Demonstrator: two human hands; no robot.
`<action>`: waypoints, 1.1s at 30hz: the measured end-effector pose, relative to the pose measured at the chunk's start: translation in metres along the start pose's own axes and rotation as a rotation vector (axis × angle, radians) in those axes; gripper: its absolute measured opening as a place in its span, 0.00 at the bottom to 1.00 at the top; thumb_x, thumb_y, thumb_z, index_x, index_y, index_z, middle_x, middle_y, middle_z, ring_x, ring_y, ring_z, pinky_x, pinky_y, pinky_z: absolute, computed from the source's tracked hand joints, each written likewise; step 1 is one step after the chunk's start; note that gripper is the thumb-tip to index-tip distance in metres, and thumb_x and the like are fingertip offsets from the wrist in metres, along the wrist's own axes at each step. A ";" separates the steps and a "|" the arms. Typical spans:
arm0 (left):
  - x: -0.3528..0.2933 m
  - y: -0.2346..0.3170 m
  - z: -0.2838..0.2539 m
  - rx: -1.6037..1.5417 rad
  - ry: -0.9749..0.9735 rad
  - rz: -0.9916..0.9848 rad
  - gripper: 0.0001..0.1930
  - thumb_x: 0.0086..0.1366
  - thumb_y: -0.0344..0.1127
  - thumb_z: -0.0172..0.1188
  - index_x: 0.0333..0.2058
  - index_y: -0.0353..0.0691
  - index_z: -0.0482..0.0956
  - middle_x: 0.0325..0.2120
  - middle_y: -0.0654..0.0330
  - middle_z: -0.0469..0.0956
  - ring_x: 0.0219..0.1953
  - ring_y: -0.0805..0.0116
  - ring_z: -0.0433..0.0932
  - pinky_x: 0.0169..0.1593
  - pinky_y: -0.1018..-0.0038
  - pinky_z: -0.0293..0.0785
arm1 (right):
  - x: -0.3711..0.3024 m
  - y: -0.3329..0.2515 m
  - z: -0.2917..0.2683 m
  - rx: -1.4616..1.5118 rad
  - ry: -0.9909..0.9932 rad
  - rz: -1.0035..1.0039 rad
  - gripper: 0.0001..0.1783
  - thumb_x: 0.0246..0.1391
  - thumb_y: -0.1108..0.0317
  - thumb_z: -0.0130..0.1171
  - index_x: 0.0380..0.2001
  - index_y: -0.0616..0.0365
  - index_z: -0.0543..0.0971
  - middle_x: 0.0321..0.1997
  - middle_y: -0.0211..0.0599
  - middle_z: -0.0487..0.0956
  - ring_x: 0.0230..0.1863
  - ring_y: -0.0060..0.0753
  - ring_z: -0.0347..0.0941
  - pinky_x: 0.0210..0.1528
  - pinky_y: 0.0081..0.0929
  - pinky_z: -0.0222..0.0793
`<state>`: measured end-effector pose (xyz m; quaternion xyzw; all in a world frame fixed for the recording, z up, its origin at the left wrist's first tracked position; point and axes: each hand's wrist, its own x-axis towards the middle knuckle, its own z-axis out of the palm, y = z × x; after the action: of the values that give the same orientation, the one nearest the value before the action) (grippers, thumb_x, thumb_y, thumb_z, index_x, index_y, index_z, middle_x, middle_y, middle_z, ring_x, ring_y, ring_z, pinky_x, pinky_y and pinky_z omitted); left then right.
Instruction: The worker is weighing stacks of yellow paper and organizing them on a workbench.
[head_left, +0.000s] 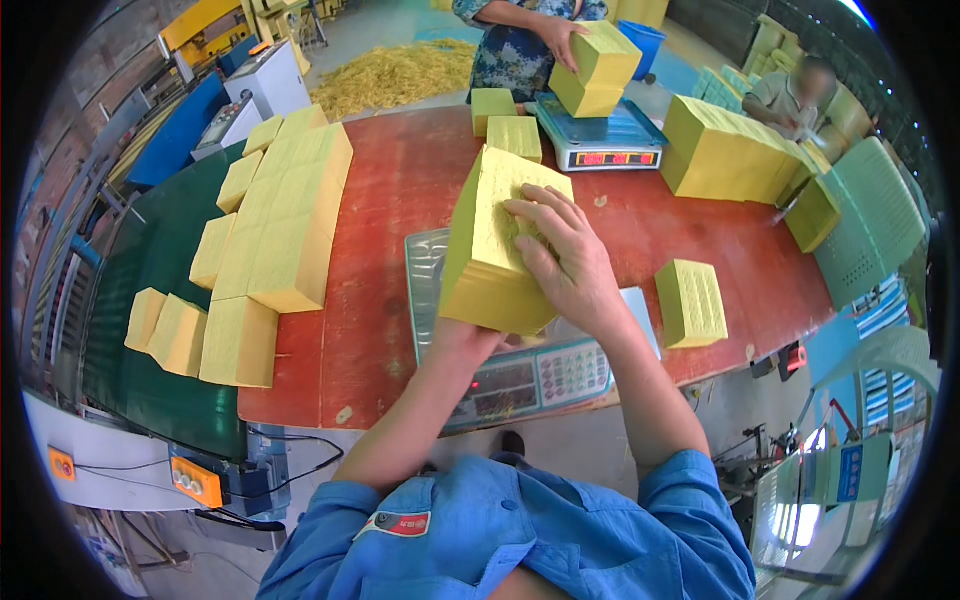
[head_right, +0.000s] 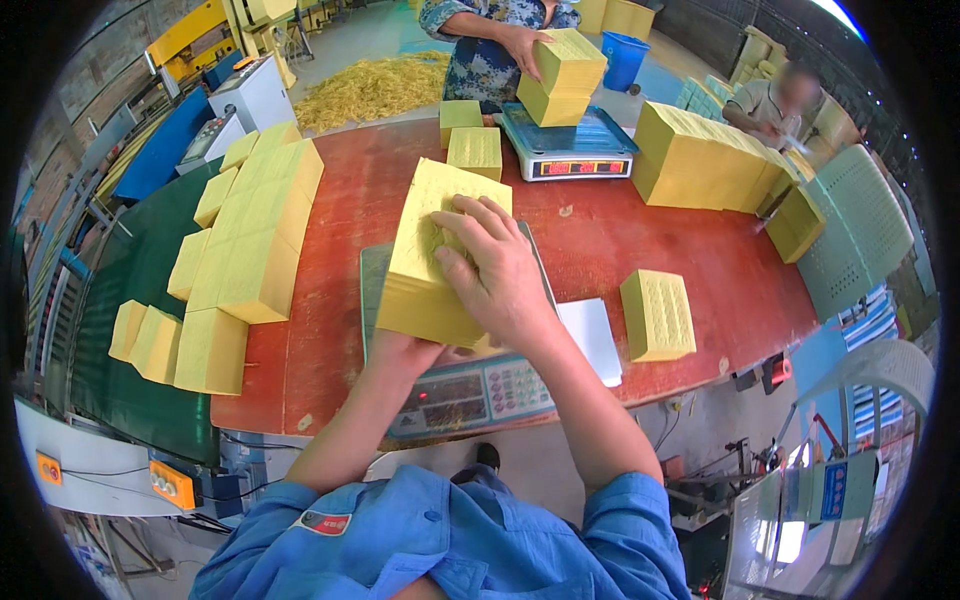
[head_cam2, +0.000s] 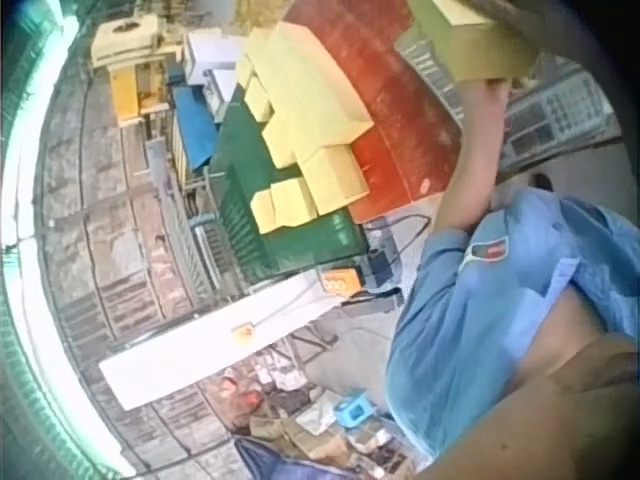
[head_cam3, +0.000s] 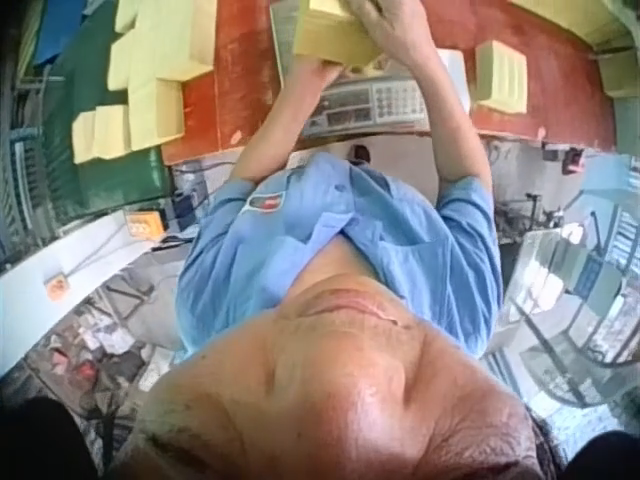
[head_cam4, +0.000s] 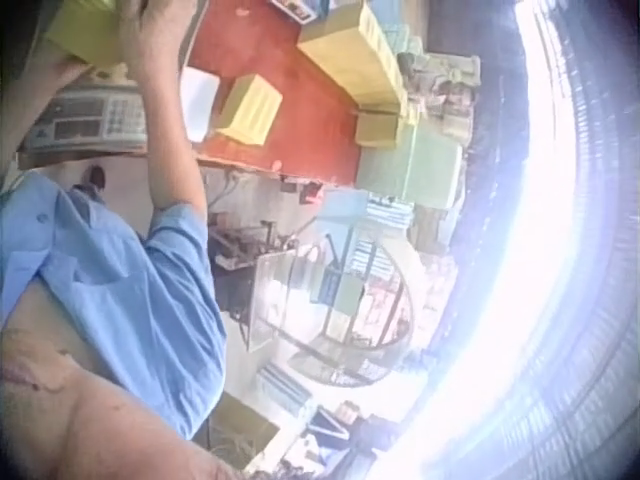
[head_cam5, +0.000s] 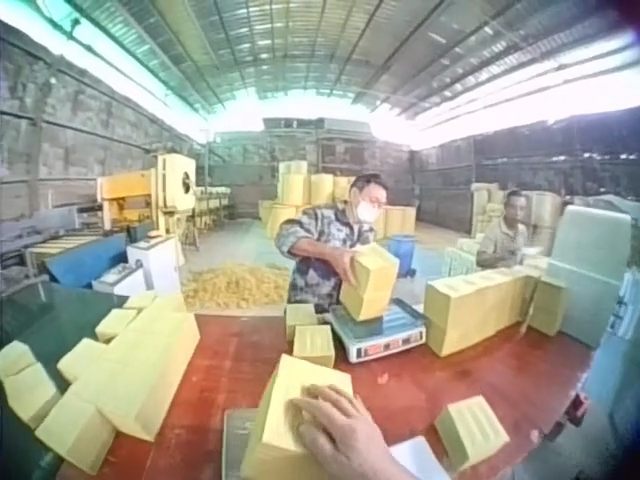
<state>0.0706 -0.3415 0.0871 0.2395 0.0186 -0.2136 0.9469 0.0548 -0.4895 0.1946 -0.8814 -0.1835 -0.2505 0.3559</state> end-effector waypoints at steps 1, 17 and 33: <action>0.012 -0.009 0.002 -0.064 0.074 -0.013 0.25 0.71 0.48 0.50 0.61 0.42 0.66 0.58 0.56 0.70 0.59 0.58 0.71 0.62 0.55 0.68 | 0.008 0.015 -0.002 0.008 -0.018 -0.022 0.19 0.57 0.68 0.54 0.52 0.59 0.76 0.62 0.50 0.71 0.65 0.53 0.64 0.66 0.41 0.61; -0.120 0.083 -0.059 0.803 0.434 0.124 0.24 0.73 0.50 0.47 0.51 0.32 0.75 0.50 0.47 0.78 0.49 0.56 0.79 0.52 0.62 0.75 | -0.008 0.027 0.008 -0.104 -0.233 -0.168 0.23 0.48 0.73 0.60 0.50 0.61 0.78 0.62 0.50 0.72 0.68 0.56 0.61 0.67 0.51 0.55; 0.022 0.307 -0.176 2.521 0.715 0.235 0.50 0.52 0.67 0.60 0.60 0.25 0.66 0.63 0.41 0.63 0.68 0.49 0.58 0.70 0.58 0.51 | -0.074 -0.119 0.124 0.247 -0.309 0.081 0.18 0.47 0.80 0.61 0.44 0.62 0.79 0.57 0.48 0.75 0.63 0.55 0.67 0.61 0.45 0.66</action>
<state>0.2291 -0.0247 0.0653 0.9962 0.0350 0.0738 0.0307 -0.0262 -0.3296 0.1391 -0.8656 -0.2298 -0.0734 0.4387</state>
